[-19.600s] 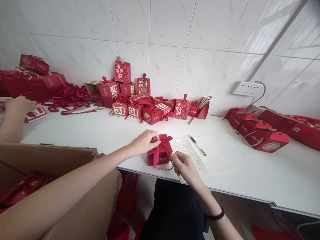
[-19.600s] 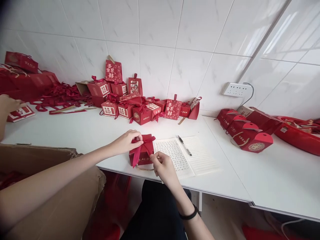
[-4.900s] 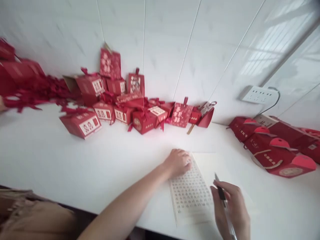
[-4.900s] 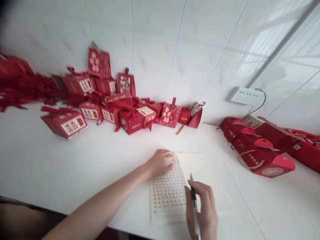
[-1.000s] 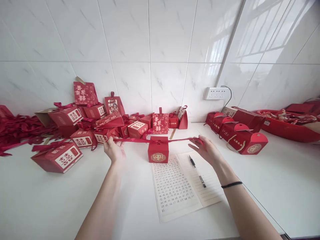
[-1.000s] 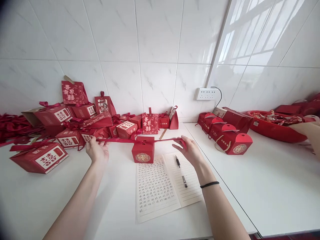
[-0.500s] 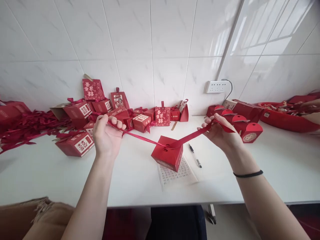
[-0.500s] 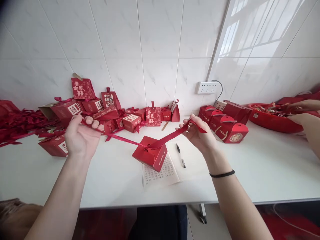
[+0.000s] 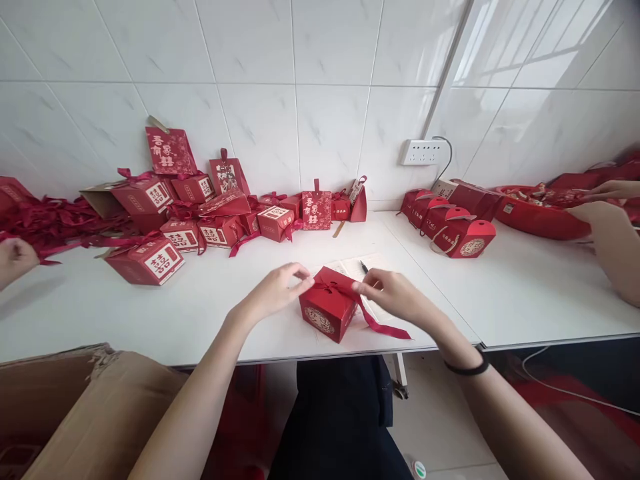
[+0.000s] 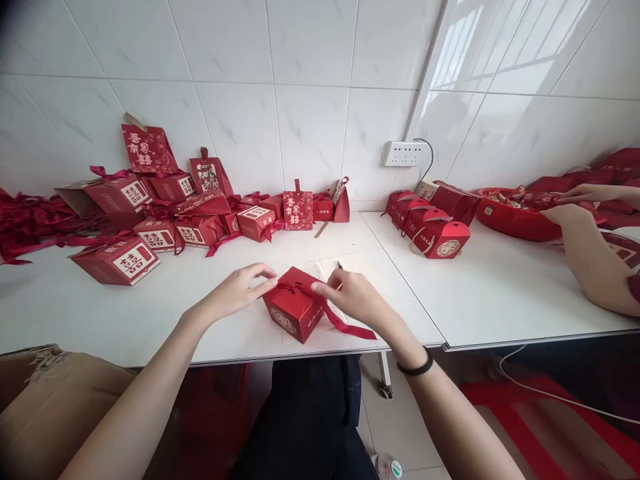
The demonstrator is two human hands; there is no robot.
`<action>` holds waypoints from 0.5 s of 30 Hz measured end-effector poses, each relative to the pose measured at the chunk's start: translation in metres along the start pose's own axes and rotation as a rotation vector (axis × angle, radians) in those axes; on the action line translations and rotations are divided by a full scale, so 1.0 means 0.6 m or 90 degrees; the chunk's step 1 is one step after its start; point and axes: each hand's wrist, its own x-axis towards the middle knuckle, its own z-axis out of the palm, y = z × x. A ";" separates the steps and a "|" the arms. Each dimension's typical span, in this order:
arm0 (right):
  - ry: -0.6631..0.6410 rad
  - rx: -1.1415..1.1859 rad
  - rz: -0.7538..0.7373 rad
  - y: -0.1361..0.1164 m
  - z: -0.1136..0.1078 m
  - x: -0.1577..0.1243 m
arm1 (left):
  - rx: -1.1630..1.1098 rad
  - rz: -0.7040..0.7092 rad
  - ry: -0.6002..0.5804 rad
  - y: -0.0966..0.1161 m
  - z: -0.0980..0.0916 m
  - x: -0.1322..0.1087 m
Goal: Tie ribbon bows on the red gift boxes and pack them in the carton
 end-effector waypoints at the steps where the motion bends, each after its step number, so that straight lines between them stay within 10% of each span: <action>1: -0.029 -0.005 0.007 -0.008 0.008 -0.001 | 0.005 -0.017 -0.039 0.005 0.004 0.000; 15: -0.286 0.473 0.052 0.008 0.020 -0.007 | -0.335 -0.122 -0.145 0.025 0.018 -0.060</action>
